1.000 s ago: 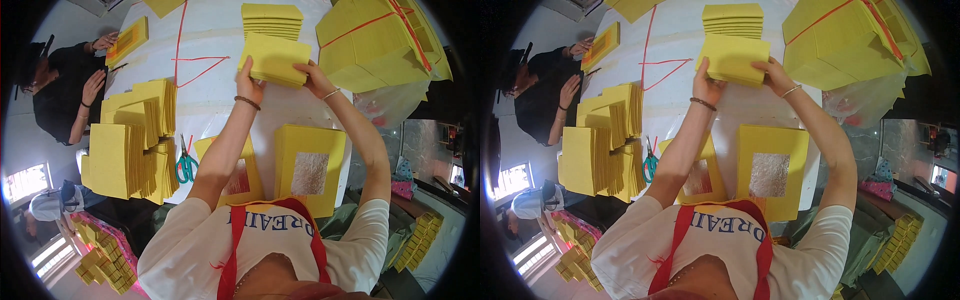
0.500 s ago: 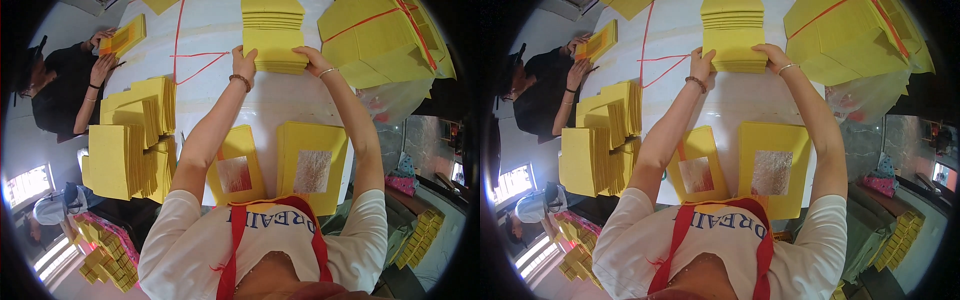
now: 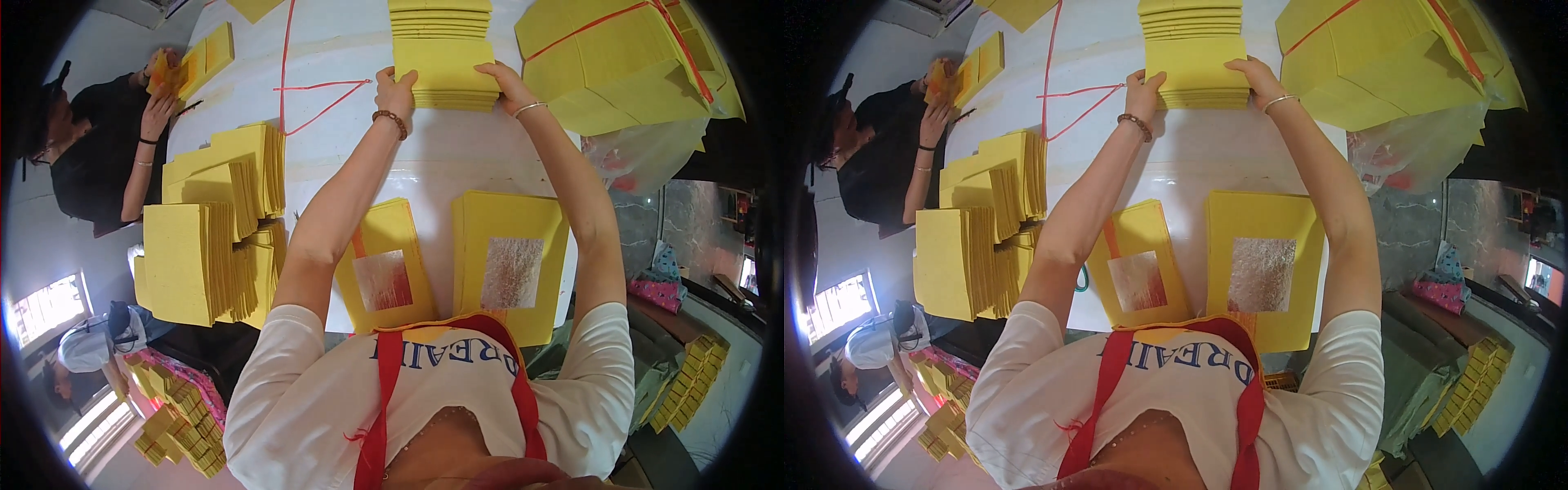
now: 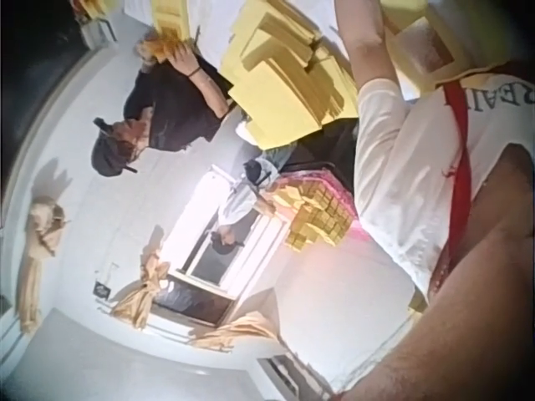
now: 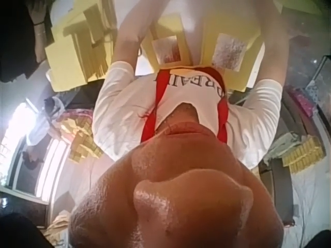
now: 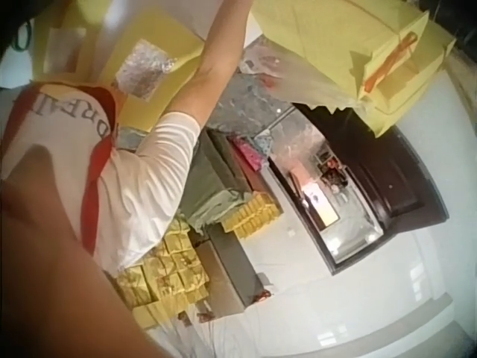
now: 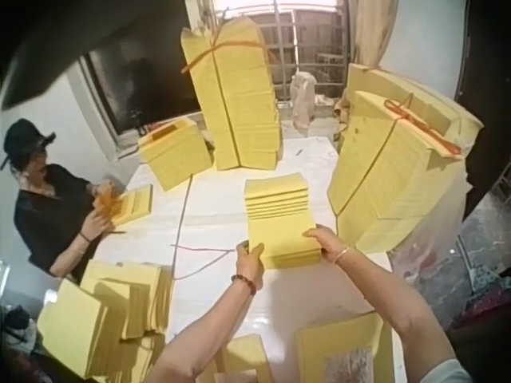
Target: Folding yellow ritual paper sheets with silver foil inserts and stacking them.
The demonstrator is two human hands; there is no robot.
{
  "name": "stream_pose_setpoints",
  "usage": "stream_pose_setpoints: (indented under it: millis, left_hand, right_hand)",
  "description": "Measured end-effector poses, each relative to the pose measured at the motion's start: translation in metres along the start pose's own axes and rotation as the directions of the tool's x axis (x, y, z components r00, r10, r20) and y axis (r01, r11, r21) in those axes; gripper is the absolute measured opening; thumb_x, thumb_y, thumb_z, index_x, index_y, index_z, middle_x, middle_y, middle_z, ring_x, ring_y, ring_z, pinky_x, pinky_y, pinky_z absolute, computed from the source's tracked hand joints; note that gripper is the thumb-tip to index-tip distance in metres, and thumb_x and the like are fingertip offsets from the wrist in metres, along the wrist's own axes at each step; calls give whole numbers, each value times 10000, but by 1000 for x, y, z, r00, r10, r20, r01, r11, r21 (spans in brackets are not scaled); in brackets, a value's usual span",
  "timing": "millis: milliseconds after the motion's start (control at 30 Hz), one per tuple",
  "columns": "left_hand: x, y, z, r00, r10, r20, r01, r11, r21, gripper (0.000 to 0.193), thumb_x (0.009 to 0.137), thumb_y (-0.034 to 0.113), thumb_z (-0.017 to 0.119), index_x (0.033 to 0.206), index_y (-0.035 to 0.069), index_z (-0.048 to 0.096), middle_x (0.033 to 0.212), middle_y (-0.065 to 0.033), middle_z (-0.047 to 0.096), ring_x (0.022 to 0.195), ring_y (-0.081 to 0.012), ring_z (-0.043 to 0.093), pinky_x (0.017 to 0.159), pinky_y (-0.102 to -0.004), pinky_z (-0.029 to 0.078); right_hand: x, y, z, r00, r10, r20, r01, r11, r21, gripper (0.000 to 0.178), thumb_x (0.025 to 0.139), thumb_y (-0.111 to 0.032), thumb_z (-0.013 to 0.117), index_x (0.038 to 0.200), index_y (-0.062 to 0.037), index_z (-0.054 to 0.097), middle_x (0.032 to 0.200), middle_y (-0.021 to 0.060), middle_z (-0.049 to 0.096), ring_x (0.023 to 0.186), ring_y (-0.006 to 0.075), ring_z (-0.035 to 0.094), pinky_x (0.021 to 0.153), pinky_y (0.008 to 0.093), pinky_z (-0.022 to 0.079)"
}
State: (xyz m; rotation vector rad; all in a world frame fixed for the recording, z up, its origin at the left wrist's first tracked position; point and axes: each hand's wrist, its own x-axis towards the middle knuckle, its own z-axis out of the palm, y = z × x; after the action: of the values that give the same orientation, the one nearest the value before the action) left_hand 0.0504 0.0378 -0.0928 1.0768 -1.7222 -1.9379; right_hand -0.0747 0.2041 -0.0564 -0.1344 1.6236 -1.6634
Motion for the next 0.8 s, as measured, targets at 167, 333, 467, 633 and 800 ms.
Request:
stream_pose_setpoints:
  millis: [167,333,467,633,800]
  left_hand:
    - [-11,8,5,1000,-23,-15,22,999,-27,589,754,296,648,1222,35,405,1146,-205,522,1008,-293,532,840,-374,440]
    - [-30,34,0,994,-68,86,82,982,-172,661,780,343,646,1256,16,325,1164,-182,469,1047,-251,486,871,-364,408]
    - [-22,31,-7,992,-103,71,116,969,-219,654,814,391,608,1250,13,298,1140,-159,445,1070,-228,448,903,-370,379]
    - [-22,21,-11,988,-154,6,145,917,-372,530,853,444,530,1191,62,388,1032,-85,499,888,-166,496,691,-316,399]
    - [-71,23,-39,979,-172,-107,120,918,-379,408,890,414,485,1157,106,462,954,-47,551,773,-146,532,590,-289,418]
  right_hand:
    - [6,3,-3,999,-11,-33,12,1000,16,477,794,-289,612,1180,-42,478,1086,61,559,997,167,523,833,315,420]
    - [10,3,-14,1000,-7,-7,7,999,-32,500,792,-311,617,1193,-50,473,1106,61,548,963,174,539,768,287,439]
    - [-5,-16,-5,996,74,-58,-80,989,-121,534,788,-442,601,1198,-118,492,1093,14,550,979,134,494,814,317,390]
    - [-42,-28,1,987,123,-107,-138,979,-147,698,766,-549,588,1305,-138,417,1300,64,434,1173,184,376,970,393,287]
    - [-142,-34,1,983,-174,-58,149,943,-297,813,833,-502,537,1442,-137,142,1490,83,125,1349,231,167,1076,459,114]
